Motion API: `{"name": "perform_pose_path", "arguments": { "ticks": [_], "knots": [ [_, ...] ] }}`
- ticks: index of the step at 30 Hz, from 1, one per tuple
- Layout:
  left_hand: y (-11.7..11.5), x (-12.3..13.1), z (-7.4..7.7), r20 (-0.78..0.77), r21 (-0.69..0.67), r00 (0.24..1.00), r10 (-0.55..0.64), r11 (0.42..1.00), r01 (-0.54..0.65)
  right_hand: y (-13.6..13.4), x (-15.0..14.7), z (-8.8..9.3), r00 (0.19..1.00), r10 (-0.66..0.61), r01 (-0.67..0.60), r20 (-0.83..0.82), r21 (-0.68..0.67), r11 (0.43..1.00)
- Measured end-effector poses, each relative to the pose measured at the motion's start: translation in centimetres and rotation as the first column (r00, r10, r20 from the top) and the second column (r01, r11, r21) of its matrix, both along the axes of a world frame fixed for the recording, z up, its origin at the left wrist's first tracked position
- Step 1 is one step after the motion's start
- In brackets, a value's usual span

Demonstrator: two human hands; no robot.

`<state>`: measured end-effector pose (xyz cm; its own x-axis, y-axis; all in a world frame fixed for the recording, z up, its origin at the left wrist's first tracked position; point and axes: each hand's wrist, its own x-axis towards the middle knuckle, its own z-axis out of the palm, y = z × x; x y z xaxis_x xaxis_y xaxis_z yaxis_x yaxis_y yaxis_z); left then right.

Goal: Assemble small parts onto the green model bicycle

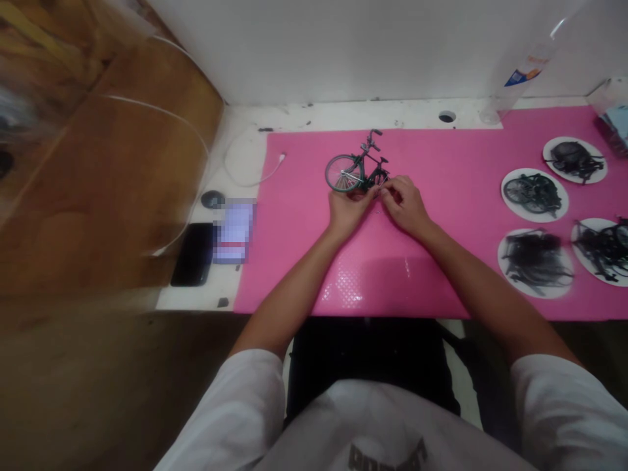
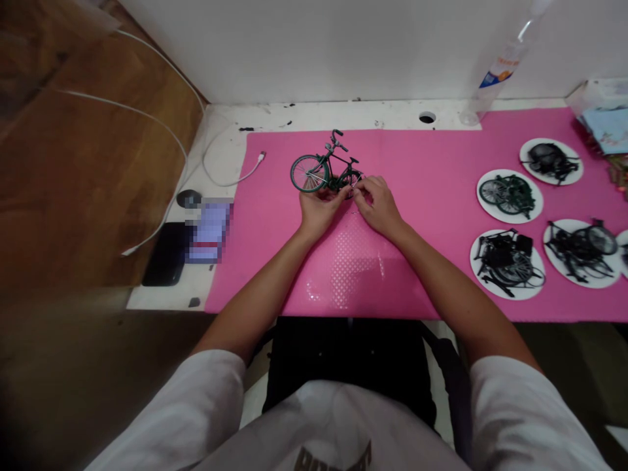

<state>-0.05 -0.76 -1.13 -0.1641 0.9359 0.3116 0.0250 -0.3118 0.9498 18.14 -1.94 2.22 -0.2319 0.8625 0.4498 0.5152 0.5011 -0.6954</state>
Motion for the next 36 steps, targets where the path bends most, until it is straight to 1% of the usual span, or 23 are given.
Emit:
{"name": "perform_pose_path", "arguments": {
  "ticks": [5, 10, 14, 23, 26, 31, 36],
  "knots": [
    [-0.1, 0.0, 0.3, -0.013, 0.005, 1.000, -0.011, 1.000, 0.011, -0.1, 0.0, 0.1, 1.000, 0.007, -0.007, 0.018, 0.010, 1.000],
    [0.0, 0.0, 0.0, -0.020, 0.012, 1.000, 0.012, 1.000, -0.012, -0.1, -0.1, 0.1, 1.000, 0.013, -0.014, 0.014, 0.033, 0.999],
    [0.0, 0.0, -0.1, -0.020, 0.013, 1.000, 0.006, 1.000, -0.006, -0.1, -0.2, 0.1, 1.000, -0.004, 0.003, 0.019, 0.027, 1.000],
    [-0.4, 0.5, 0.9, 0.038, -0.010, 0.999, -0.032, 0.999, 0.032, 0.0, -0.3, 0.0, 0.999, -0.004, 0.004, 0.036, 0.006, 1.000],
    [-0.5, 0.5, 1.1, 0.049, -0.001, 0.997, -0.060, 0.998, 0.060, 0.0, -0.3, 0.1, 0.999, -0.026, 0.025, 0.031, 0.009, 1.000],
    [-0.2, 0.5, 0.7, 0.046, 0.026, 0.996, -0.077, 0.997, 0.076, 0.0, -0.5, 0.1, 0.997, -0.078, 0.077, 0.019, 0.031, 0.997],
    [-0.1, 0.5, 0.5, 0.012, 0.018, 0.998, -0.067, 0.998, 0.067, -0.2, -0.4, 0.4, 0.997, -0.070, 0.070, 0.010, -0.006, 0.997]
  ]
}}
